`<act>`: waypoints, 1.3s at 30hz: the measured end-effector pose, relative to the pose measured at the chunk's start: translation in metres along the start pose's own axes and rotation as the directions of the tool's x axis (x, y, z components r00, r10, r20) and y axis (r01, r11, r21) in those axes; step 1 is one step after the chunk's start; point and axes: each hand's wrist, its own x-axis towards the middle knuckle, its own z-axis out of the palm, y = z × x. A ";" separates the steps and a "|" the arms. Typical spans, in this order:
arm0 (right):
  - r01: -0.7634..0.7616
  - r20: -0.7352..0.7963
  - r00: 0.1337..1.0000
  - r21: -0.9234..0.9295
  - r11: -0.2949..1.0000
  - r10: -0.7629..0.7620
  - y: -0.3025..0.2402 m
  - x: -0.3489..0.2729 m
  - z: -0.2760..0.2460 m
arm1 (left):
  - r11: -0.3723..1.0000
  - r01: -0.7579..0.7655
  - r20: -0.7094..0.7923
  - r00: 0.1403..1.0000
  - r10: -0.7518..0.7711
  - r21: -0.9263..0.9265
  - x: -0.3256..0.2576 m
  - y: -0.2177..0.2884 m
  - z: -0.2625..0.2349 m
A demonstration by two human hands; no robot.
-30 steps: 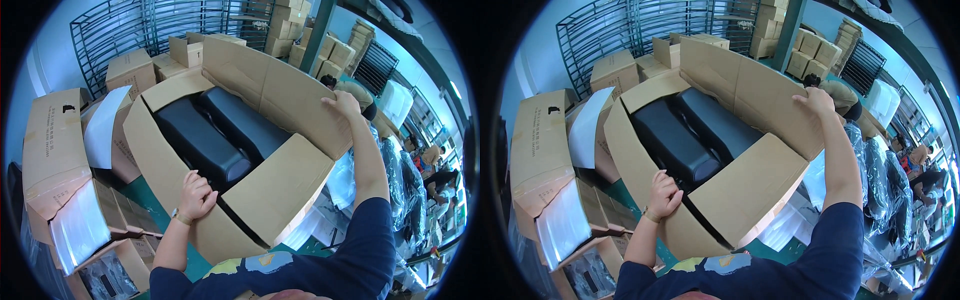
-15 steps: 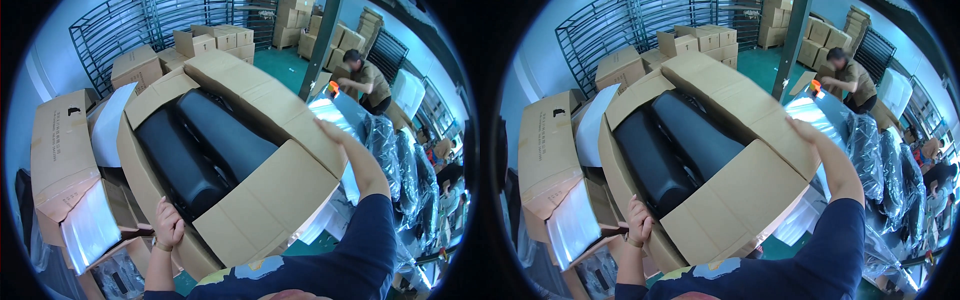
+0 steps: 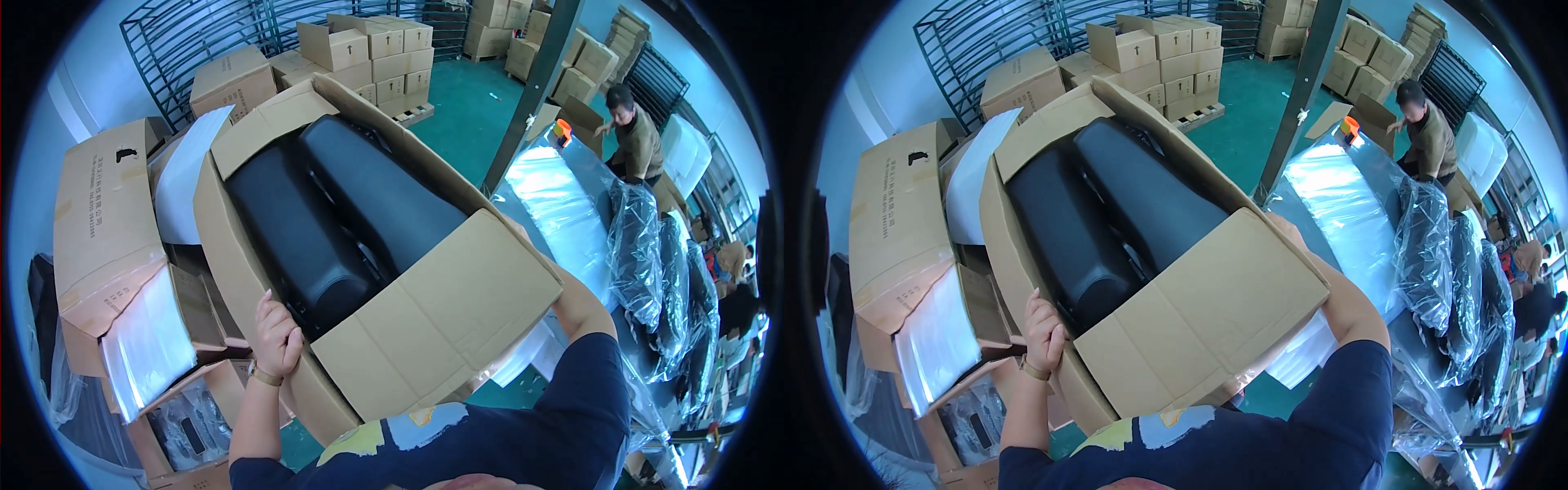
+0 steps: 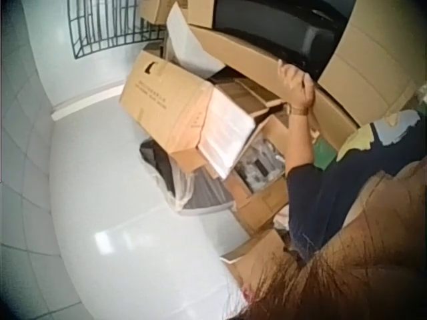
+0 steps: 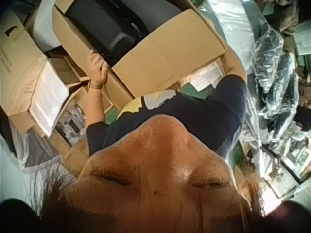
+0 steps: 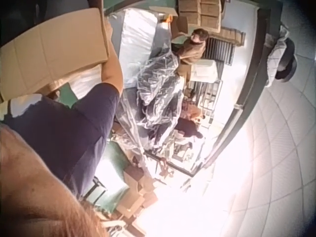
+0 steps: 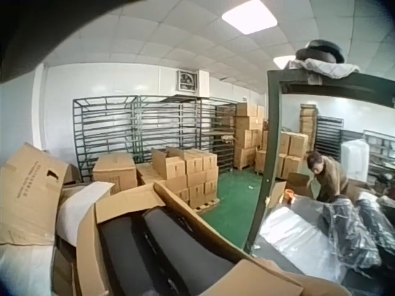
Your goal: Removing bike seats from a large cardboard box, putting them into plastic bags, and placing them on a work table.
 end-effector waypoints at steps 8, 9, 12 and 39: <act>0.168 -0.128 0.971 -0.235 0.957 -0.202 0.044 -0.035 -0.088 | 0.995 -0.087 -0.067 0.994 0.084 -0.052 0.055 0.029 0.048; 0.185 -0.144 0.963 -0.262 0.947 -0.228 0.042 -0.033 -0.101 | 0.993 -0.107 -0.078 0.992 0.102 -0.060 0.064 0.031 0.059; 0.183 -0.392 0.876 -0.268 0.946 -0.280 0.014 -0.041 -0.114 | 0.986 -0.150 -0.150 0.979 0.139 -0.069 0.088 0.041 0.085; 0.352 -0.146 0.702 -0.779 0.518 -0.697 -0.148 -0.343 -0.036 | 0.978 -0.153 -0.200 0.972 0.124 -0.141 0.086 0.042 0.090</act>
